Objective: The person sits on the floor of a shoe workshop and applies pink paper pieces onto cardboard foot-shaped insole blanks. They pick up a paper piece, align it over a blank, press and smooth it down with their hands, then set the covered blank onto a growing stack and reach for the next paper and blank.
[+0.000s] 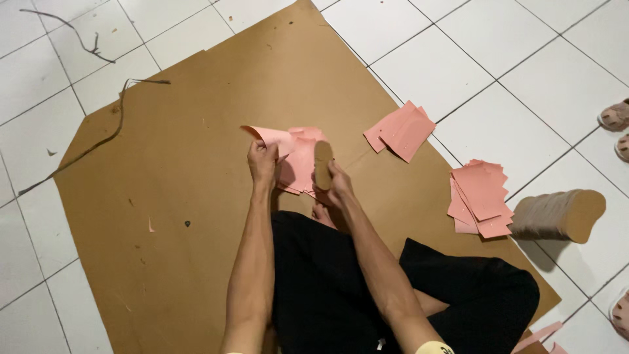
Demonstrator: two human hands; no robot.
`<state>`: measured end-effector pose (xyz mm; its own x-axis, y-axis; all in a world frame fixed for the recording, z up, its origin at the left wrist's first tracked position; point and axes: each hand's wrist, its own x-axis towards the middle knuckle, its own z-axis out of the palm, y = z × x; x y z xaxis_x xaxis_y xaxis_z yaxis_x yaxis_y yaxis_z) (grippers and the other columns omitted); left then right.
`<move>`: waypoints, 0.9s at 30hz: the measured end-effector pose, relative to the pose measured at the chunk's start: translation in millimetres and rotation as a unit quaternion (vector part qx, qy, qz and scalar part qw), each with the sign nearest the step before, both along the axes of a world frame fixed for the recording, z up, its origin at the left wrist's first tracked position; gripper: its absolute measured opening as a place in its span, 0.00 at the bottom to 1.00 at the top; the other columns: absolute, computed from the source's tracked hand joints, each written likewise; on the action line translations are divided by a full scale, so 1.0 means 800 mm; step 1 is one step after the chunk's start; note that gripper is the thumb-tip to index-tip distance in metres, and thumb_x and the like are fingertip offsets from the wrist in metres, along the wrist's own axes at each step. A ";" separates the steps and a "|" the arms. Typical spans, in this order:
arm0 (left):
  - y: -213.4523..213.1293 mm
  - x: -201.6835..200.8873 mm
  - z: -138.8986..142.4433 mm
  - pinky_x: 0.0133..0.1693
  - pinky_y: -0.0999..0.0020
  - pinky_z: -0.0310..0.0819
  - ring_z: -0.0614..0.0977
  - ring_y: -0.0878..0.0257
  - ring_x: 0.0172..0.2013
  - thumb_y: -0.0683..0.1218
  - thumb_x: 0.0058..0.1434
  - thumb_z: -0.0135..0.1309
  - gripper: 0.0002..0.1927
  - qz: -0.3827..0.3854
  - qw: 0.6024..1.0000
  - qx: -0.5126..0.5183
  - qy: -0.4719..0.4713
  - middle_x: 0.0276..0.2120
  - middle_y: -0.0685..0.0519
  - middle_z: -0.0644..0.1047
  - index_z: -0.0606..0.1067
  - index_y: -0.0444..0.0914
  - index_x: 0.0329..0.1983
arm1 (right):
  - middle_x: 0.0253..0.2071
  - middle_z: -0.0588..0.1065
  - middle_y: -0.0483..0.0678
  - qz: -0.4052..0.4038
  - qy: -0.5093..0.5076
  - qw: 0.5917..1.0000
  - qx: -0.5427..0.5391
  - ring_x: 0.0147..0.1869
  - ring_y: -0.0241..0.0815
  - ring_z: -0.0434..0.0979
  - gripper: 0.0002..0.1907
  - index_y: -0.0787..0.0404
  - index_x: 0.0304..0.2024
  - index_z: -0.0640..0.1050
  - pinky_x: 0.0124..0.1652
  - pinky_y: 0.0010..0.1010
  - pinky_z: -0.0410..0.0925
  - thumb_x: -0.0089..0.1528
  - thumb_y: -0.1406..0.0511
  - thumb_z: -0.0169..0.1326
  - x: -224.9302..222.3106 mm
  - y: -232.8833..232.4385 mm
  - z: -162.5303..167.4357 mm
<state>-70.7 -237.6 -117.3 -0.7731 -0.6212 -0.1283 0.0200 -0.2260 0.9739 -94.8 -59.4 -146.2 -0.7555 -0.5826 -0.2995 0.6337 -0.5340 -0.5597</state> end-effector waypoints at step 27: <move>0.364 0.039 -0.061 0.66 0.39 0.44 0.57 0.42 0.71 0.60 0.69 0.37 0.38 -0.284 0.539 -0.776 -0.165 0.74 0.43 0.58 0.55 0.33 0.75 | 0.54 0.76 0.55 -0.213 -0.063 0.952 0.209 0.56 0.49 0.78 0.18 0.69 0.61 0.68 0.50 0.37 0.72 0.70 0.66 0.43 0.039 0.368 0.006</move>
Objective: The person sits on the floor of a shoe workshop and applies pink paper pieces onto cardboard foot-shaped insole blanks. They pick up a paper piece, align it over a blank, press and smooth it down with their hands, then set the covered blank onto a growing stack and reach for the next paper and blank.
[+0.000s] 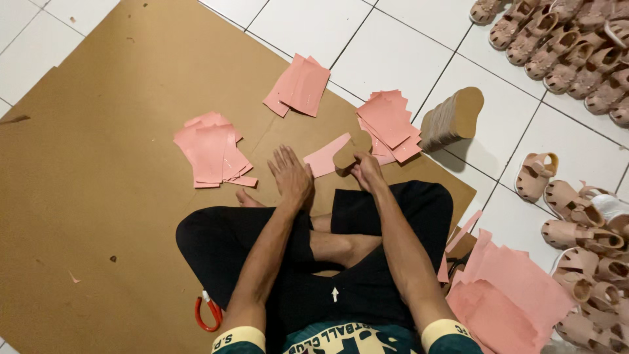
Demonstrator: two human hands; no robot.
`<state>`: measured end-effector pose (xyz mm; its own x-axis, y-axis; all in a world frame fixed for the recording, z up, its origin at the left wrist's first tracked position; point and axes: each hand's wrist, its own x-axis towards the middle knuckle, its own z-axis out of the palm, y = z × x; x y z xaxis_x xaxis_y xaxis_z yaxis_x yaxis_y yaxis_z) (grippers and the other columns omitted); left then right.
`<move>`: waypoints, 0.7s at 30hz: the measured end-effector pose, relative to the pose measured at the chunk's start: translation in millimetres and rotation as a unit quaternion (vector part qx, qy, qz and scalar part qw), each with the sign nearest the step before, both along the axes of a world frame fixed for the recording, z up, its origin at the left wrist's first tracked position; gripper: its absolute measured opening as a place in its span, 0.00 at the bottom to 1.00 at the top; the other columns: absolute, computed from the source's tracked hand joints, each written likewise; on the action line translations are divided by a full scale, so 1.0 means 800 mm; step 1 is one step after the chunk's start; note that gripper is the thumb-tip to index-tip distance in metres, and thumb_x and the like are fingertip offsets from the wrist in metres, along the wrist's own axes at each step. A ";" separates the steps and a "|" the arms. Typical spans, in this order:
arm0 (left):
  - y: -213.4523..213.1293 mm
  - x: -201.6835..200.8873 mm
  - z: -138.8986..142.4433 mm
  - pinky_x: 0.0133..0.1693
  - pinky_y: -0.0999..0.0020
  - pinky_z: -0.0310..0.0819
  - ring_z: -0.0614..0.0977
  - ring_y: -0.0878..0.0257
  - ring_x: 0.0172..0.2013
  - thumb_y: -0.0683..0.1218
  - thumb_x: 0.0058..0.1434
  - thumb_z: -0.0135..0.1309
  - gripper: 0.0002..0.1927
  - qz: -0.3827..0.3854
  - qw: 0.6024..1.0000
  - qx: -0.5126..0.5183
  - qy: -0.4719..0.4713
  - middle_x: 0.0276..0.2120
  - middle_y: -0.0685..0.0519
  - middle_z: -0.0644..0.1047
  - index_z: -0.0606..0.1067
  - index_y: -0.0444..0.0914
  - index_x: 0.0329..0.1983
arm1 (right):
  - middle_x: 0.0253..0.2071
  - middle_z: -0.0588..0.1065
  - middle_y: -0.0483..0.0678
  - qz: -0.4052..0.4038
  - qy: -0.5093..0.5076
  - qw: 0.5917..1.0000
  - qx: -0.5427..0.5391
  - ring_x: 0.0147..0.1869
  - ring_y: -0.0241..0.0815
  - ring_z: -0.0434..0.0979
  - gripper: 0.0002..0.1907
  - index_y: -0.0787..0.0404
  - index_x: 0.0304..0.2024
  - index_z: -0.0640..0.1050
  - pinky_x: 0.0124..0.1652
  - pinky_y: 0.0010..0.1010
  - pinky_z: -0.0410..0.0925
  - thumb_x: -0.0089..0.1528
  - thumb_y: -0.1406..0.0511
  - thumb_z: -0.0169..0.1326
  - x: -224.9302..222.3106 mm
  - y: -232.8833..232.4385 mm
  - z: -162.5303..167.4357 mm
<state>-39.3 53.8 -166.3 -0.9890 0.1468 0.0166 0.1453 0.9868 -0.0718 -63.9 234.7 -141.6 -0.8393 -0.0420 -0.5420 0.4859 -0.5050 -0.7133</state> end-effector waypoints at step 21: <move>-0.013 -0.022 0.012 0.65 0.37 0.53 0.62 0.35 0.67 0.49 0.51 0.70 0.31 -0.052 0.926 0.373 0.005 0.64 0.38 0.69 0.72 0.37 0.56 | 0.44 0.75 0.46 0.003 0.035 0.994 0.103 0.40 0.37 0.77 0.18 0.58 0.58 0.70 0.36 0.27 0.72 0.65 0.65 0.46 0.020 -0.007 0.003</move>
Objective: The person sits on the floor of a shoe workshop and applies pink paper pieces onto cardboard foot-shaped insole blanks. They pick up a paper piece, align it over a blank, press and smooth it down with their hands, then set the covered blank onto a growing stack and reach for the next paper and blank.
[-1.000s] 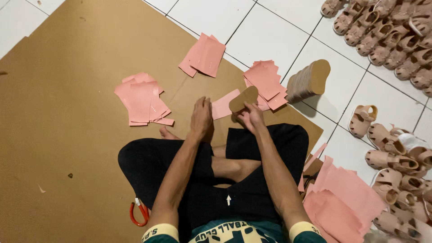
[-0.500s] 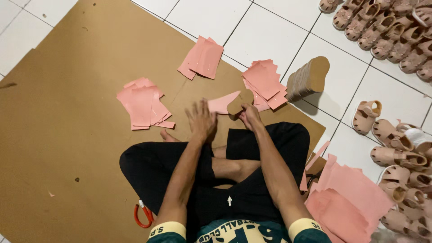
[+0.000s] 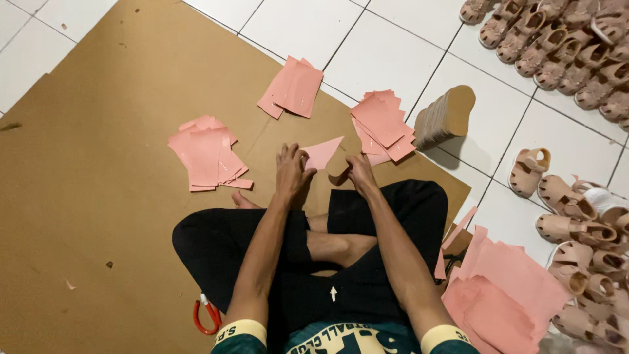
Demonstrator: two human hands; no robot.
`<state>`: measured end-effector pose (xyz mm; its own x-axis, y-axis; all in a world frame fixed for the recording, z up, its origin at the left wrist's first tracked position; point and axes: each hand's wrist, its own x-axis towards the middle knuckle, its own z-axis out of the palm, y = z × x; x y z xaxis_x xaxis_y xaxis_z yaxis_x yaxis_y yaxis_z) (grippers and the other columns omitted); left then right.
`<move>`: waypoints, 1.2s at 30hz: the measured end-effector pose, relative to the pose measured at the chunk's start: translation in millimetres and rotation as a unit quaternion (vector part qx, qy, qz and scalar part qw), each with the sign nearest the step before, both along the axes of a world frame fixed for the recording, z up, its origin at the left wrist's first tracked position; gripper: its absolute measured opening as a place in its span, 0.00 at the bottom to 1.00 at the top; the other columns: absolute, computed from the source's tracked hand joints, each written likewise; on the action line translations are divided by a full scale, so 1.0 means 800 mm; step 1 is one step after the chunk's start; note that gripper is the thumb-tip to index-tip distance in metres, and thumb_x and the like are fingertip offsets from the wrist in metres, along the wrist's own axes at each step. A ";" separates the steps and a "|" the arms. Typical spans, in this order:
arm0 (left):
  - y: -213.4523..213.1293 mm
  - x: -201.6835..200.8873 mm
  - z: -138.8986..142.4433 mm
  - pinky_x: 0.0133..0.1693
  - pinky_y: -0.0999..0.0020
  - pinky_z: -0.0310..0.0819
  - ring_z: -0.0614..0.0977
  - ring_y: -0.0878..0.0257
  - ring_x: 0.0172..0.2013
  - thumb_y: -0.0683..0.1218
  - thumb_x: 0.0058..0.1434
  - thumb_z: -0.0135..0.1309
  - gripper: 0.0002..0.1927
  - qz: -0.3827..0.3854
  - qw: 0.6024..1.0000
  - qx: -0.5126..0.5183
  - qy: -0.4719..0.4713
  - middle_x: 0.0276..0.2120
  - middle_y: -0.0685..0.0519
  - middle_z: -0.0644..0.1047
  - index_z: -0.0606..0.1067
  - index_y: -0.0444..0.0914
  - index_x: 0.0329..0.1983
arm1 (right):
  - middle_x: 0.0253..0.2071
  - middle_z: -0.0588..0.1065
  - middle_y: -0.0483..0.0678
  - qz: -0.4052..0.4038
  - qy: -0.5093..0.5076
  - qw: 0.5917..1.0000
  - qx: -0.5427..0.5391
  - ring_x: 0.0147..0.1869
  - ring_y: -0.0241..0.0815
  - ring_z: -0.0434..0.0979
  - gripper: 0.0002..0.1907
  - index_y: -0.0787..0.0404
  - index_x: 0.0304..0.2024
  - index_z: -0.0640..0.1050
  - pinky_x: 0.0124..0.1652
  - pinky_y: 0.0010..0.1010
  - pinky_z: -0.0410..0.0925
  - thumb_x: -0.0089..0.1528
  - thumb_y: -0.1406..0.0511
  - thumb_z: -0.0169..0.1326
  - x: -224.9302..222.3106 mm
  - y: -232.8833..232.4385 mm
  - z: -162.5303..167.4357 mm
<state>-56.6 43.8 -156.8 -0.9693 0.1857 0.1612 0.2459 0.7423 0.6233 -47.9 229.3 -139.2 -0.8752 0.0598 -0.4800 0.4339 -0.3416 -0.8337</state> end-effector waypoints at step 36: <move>-0.036 0.048 -0.016 0.55 0.51 0.73 0.74 0.39 0.59 0.42 0.68 0.48 0.18 0.017 0.999 -0.039 -0.026 0.60 0.38 0.72 0.70 0.32 0.59 | 0.37 0.78 0.48 -0.107 0.119 0.983 0.090 0.35 0.37 0.79 0.14 0.67 0.48 0.78 0.35 0.27 0.74 0.62 0.67 0.59 0.008 0.003 -0.010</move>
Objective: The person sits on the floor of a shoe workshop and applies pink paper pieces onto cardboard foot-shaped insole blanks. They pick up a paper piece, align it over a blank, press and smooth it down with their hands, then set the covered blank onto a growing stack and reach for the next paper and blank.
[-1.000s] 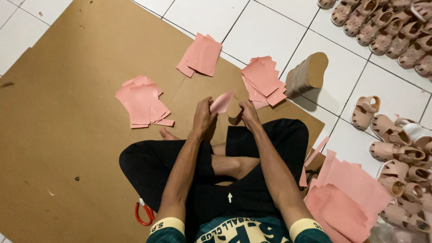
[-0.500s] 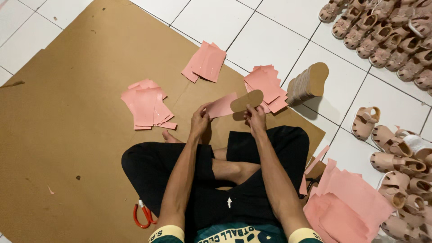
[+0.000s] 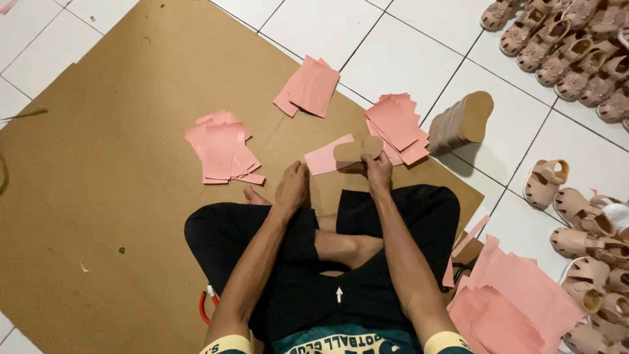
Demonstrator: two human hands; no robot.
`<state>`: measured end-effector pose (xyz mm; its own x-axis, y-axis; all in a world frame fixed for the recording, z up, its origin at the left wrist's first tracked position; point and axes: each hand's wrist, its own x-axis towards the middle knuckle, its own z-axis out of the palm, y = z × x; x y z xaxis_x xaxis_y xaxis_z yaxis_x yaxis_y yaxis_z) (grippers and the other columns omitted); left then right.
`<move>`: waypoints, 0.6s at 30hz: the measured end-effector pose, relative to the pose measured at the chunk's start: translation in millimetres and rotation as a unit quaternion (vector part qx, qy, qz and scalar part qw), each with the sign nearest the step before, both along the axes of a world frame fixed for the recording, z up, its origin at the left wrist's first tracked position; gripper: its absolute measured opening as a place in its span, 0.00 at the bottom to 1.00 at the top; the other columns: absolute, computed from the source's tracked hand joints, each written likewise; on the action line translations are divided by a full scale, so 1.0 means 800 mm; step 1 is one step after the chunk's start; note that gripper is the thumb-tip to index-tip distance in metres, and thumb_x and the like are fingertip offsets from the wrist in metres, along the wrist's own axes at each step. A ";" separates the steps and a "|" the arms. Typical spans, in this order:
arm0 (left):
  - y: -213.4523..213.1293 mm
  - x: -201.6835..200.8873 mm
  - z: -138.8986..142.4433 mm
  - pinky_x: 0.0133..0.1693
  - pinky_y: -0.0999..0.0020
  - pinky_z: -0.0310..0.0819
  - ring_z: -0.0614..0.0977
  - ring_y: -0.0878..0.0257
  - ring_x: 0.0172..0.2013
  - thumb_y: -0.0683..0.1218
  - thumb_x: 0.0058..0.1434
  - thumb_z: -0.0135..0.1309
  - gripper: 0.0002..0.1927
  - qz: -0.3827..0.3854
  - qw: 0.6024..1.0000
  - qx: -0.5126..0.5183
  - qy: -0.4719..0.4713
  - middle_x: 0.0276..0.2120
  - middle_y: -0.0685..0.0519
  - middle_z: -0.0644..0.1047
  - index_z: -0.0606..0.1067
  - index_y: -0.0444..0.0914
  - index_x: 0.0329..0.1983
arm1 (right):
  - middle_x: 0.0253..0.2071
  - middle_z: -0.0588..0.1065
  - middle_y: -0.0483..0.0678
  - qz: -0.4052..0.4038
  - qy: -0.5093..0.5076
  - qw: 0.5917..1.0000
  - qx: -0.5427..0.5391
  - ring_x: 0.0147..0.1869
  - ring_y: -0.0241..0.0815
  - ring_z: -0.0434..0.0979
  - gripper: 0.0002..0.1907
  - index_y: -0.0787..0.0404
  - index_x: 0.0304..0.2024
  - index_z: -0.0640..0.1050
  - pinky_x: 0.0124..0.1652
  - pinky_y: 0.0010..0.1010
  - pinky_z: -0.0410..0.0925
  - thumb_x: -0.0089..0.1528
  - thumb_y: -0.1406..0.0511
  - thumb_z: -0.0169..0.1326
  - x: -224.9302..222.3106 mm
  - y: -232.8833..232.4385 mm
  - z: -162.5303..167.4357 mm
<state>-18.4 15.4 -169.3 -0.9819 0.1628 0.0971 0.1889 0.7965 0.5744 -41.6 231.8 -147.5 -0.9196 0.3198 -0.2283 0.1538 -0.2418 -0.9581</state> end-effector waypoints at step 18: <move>0.014 -0.038 0.010 0.52 0.49 0.72 0.78 0.40 0.51 0.40 0.62 0.57 0.14 0.047 0.993 0.106 0.006 0.47 0.38 0.79 0.73 0.35 0.50 | 0.51 0.75 0.52 0.079 -0.075 0.975 -0.195 0.50 0.49 0.76 0.18 0.67 0.56 0.72 0.51 0.44 0.69 0.66 0.64 0.46 -0.013 -0.012 -0.004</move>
